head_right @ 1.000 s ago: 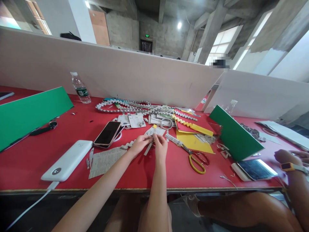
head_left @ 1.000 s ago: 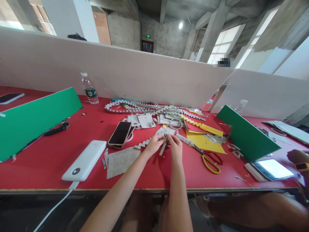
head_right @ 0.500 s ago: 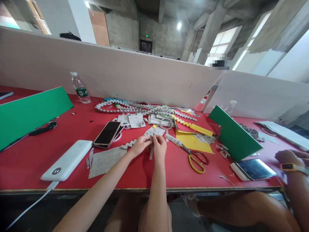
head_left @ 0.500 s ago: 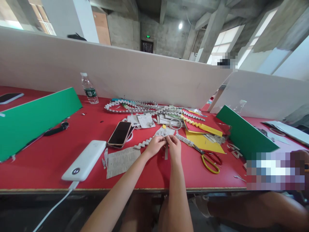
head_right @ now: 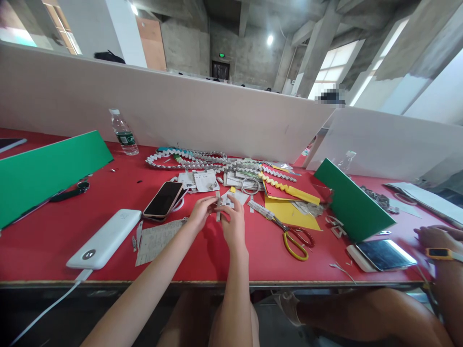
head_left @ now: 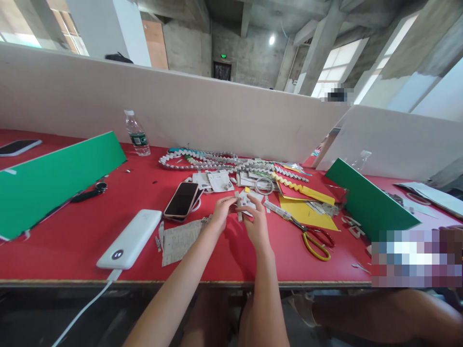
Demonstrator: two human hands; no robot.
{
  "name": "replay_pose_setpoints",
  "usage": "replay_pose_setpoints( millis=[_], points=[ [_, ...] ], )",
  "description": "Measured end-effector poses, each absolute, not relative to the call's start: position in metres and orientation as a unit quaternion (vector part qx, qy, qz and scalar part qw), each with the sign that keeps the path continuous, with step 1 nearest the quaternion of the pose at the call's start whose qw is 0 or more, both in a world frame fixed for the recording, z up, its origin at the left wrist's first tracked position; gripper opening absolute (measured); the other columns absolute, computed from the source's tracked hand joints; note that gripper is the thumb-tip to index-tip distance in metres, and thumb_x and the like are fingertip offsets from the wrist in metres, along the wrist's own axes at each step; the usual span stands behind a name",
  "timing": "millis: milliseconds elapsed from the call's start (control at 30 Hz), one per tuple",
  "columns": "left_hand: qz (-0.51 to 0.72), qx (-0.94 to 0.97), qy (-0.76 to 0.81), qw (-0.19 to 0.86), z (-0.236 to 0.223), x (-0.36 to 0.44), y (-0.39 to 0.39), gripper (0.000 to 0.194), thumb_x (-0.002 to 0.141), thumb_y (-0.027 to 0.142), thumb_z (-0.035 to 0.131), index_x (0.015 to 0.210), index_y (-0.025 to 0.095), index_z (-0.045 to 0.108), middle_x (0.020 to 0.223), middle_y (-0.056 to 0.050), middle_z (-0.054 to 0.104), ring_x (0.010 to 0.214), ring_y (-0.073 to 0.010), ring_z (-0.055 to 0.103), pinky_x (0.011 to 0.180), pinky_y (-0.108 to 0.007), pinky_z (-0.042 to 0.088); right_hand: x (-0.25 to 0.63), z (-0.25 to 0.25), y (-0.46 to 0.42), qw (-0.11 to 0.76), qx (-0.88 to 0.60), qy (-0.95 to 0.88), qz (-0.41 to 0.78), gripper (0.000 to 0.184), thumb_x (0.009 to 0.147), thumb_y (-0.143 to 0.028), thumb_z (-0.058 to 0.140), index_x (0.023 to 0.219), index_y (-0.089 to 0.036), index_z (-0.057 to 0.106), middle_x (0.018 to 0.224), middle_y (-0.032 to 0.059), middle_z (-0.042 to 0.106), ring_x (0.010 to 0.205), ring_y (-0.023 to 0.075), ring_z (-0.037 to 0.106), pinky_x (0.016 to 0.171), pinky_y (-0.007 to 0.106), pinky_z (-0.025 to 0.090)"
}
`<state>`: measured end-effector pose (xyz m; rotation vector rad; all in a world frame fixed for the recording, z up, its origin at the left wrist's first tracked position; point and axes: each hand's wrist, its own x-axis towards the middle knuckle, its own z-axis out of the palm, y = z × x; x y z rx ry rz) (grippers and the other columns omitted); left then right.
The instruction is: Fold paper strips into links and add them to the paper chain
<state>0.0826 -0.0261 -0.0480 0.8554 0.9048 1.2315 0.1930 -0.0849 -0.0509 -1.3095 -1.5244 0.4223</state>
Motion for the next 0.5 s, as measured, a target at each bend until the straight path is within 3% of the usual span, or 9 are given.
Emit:
replay_pose_setpoints(
  millis=[200, 300, 400, 500],
  points=[
    [0.501, 0.474, 0.387, 0.612, -0.049, 0.085, -0.029, 0.017, 0.062, 0.030, 0.064, 0.066, 0.014, 0.064, 0.062, -0.001, 0.061, 0.060, -0.0141, 0.055, 0.059, -0.025, 0.043, 0.198, -0.056, -0.085, 0.476, -0.596, -0.626, 0.162, 0.020, 0.073, -0.017, 0.054, 0.078, -0.028, 0.070, 0.117, 0.0045, 0.056, 0.112, 0.0253, 0.044, 0.090, 0.040, 0.037],
    [0.479, 0.596, 0.374, 0.525, -0.049, 0.088, -0.033, 0.015, 0.067, 0.028, 0.061, 0.062, 0.014, 0.065, 0.064, -0.003, 0.061, 0.066, -0.0161, 0.056, 0.064, -0.026, 0.043, 0.202, -0.064, -0.082, 0.495, -0.634, -0.569, 0.169, 0.013, 0.073, -0.023, 0.056, 0.071, -0.023, 0.069, 0.096, 0.0090, 0.061, 0.094, 0.0250, 0.052, 0.082, 0.038, 0.041],
    [0.472, 0.653, 0.380, 0.454, -0.048, 0.090, -0.037, 0.017, 0.071, 0.027, 0.058, 0.061, 0.015, 0.065, 0.067, -0.004, 0.063, 0.069, -0.0177, 0.057, 0.066, -0.028, 0.043, 0.205, -0.069, -0.079, 0.502, -0.637, -0.553, 0.192, 0.014, 0.071, -0.024, 0.058, 0.066, -0.021, 0.070, 0.091, 0.0107, 0.062, 0.088, 0.0248, 0.054, 0.078, 0.036, 0.041],
    [0.474, 0.619, 0.383, 0.496, -0.046, 0.091, -0.037, 0.014, 0.070, 0.027, 0.060, 0.069, 0.014, 0.066, 0.071, -0.004, 0.066, 0.070, -0.0186, 0.059, 0.068, -0.030, 0.046, 0.206, -0.068, -0.079, 0.515, -0.632, -0.545, 0.197, 0.019, 0.075, -0.030, 0.056, 0.070, -0.019, 0.071, 0.094, 0.0114, 0.063, 0.090, 0.0250, 0.055, 0.077, 0.035, 0.040]
  ],
)
